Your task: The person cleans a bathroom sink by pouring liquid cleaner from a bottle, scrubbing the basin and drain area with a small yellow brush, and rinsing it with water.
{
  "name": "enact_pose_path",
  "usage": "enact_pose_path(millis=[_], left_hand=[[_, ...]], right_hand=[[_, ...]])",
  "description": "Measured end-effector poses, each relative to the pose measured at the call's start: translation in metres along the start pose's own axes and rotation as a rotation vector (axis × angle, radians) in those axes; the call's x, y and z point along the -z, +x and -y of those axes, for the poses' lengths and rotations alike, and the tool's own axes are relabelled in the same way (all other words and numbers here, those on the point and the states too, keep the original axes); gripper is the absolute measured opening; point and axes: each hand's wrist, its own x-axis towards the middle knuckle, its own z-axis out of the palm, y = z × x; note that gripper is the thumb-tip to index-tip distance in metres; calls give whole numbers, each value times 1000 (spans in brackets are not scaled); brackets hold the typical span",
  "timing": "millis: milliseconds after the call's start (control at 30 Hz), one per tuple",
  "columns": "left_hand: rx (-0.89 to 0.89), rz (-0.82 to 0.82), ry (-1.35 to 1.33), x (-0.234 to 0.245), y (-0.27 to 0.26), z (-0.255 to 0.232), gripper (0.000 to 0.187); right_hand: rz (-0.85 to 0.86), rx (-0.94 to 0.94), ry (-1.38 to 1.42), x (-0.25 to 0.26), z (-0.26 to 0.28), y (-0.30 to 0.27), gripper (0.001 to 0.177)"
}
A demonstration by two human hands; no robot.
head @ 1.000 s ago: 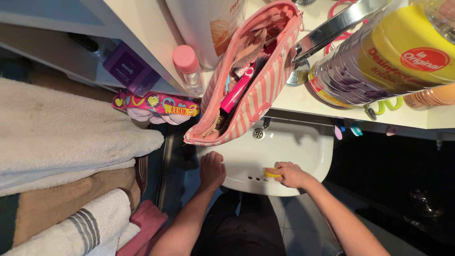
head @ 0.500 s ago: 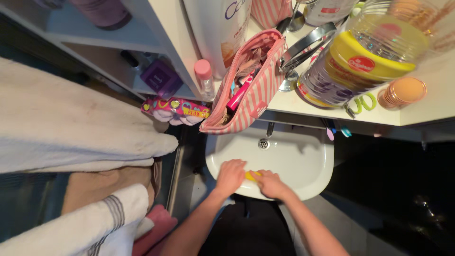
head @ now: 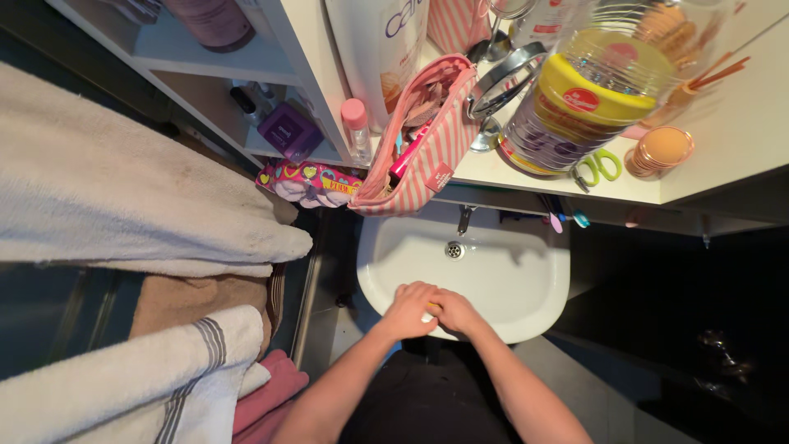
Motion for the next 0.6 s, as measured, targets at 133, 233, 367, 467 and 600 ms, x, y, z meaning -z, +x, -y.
enact_pose_path(millis=[133, 233, 367, 467, 600], left_hand=[[98, 41, -10, 6, -14, 2, 78], [68, 84, -18, -3, -10, -3, 81], [69, 72, 15, -17, -4, -10, 80], [51, 68, 79, -16, 7, -21, 83], [131, 83, 117, -11, 16, -36, 85]], right_hand=[[197, -72, -30, 26, 11, -8, 37], [291, -196, -256, 70, -1, -34, 48], [379, -396, -742, 144, -28, -69, 49], [285, -435, -798, 172, -35, -81, 57], [29, -312, -1074, 157, -57, -63, 56]])
